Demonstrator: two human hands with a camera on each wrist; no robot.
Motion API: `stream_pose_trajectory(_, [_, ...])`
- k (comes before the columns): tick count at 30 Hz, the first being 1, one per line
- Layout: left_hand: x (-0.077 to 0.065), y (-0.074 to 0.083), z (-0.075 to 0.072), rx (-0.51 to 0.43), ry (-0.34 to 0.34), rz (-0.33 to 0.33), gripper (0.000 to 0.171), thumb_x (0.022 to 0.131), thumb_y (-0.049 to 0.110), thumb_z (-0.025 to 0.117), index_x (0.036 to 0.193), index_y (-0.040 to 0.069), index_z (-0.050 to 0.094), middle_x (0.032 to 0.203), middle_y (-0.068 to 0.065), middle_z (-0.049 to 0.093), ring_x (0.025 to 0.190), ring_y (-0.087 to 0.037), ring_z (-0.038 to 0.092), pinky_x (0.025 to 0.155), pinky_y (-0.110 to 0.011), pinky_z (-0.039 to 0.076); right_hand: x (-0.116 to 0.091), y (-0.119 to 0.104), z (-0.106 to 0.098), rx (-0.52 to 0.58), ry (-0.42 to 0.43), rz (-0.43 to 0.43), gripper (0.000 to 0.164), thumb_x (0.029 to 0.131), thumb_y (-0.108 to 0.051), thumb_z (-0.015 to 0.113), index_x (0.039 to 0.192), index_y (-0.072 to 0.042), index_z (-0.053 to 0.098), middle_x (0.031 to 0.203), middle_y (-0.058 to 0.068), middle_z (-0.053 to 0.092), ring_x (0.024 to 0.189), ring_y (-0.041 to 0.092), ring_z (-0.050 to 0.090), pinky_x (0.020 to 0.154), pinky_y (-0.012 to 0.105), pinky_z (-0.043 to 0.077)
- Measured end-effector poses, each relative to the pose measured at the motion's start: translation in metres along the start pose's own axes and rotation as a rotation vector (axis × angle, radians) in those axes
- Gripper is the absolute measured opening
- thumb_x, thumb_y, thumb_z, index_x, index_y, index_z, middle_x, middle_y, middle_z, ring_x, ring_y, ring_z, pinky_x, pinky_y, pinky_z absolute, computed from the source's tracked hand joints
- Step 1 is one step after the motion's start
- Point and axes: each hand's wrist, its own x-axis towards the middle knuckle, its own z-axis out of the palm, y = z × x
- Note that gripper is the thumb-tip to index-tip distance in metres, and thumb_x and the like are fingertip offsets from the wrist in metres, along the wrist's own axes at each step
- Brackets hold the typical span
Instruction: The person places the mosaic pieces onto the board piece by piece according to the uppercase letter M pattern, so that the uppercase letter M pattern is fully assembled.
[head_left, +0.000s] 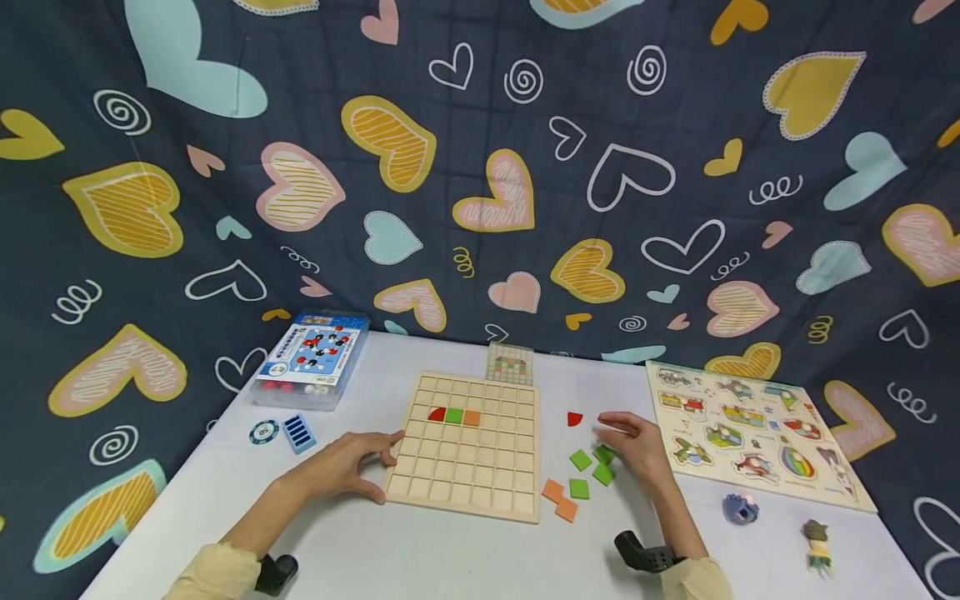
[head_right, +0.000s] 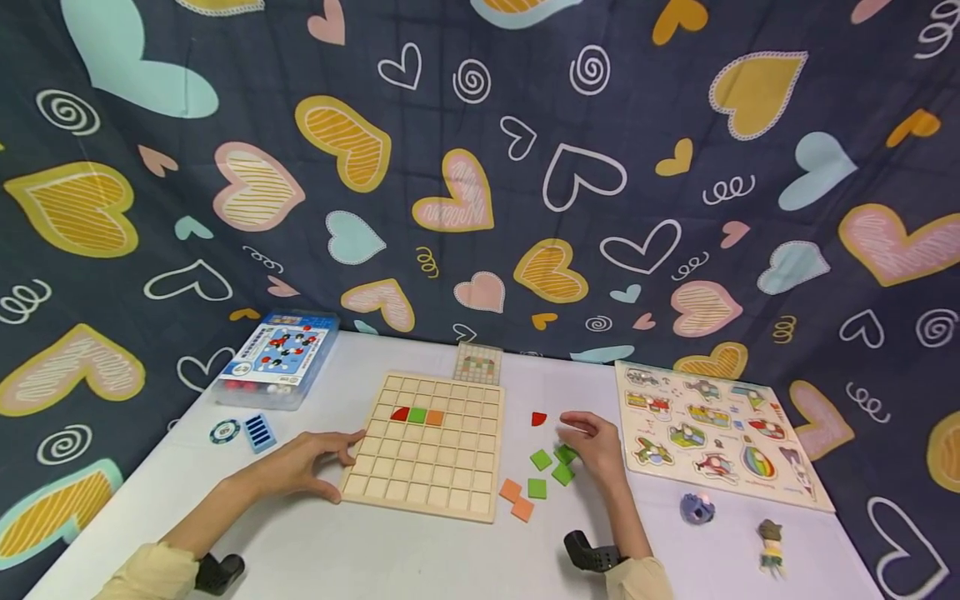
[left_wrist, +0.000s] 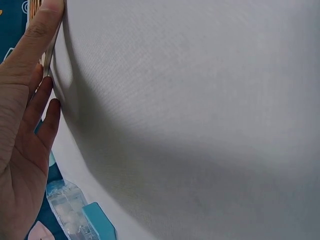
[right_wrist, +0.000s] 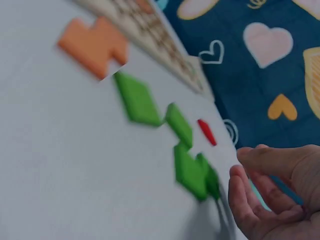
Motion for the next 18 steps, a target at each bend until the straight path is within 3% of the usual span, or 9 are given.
stream_pose_trajectory(6, [-0.001,-0.001,0.0,-0.004,0.006,0.011,0.03,0.067,0.032,0.084,0.086,0.021,0.063,0.141,-0.016,0.049,0.129,-0.035,0.046,0.106,-0.05,0.038,-0.013,0.014,-0.01,-0.053,0.005,0.0,0.03,0.085,0.004,0.066,0.114,0.008,0.061,0.113,0.022,0.066,0.083,0.004,0.065,0.067,0.015,0.053])
stream_pose_trajectory(12, [-0.002,-0.002,-0.001,0.016,0.019,0.032,0.031,0.066,0.031,0.084,0.086,0.021,0.063,0.139,-0.016,0.05,0.127,-0.035,0.048,0.105,-0.05,0.039,-0.013,0.024,-0.013,-0.125,-0.023,-0.098,0.03,0.081,0.01,0.069,0.11,0.009,0.063,0.107,0.024,0.067,0.081,0.01,0.067,0.067,0.015,0.052])
stream_pose_trajectory(18, [-0.002,-0.001,0.0,0.011,0.007,0.025,0.031,0.067,0.032,0.084,0.086,0.021,0.062,0.14,-0.015,0.05,0.128,-0.035,0.047,0.106,-0.05,0.039,-0.006,0.023,-0.015,-0.211,-0.115,-0.174,0.029,0.08,0.01,0.069,0.108,0.007,0.065,0.101,0.02,0.069,0.073,0.012,0.064,0.065,0.016,0.051])
